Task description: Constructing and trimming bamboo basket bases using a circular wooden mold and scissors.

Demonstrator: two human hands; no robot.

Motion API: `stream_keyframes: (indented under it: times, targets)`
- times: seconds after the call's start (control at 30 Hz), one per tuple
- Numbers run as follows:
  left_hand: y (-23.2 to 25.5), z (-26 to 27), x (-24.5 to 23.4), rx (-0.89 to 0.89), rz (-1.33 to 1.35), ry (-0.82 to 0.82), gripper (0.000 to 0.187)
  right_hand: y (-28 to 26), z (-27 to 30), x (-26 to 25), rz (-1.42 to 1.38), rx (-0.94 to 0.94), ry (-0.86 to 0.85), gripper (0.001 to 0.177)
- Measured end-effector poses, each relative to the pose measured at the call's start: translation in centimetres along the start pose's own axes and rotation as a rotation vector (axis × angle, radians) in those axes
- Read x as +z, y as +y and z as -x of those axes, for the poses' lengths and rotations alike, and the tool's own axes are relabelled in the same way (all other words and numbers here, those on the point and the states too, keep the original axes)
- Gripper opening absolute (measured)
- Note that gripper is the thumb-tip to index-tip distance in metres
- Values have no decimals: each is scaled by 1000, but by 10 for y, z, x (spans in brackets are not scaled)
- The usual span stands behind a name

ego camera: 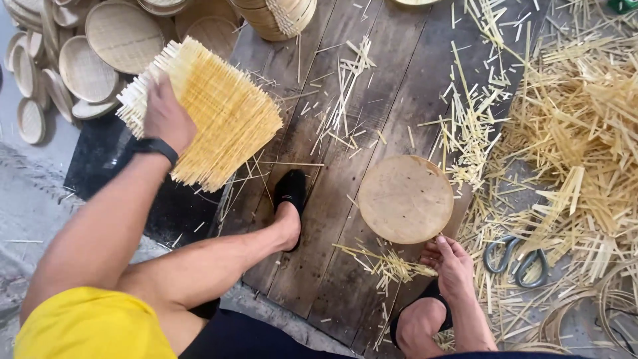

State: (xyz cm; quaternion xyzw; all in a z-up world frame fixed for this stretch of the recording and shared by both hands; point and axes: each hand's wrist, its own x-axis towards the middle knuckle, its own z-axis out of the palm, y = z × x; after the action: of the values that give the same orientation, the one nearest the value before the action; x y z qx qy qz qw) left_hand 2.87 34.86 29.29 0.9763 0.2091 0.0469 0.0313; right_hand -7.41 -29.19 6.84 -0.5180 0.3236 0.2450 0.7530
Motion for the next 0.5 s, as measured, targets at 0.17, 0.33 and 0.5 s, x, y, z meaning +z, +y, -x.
stream_keyframes:
  times: [0.17,0.33,0.5]
  targets:
    - [92,18,-21,423,18,60,71,3,-11,-6,46,-169,62,33]
    - [235,124,67,907,283,-77,72,-52,12,12,-7,-378,21,39]
    - [317,246,143,1207,171,-319,72,-76,-3,17,-65,-78,8,29]
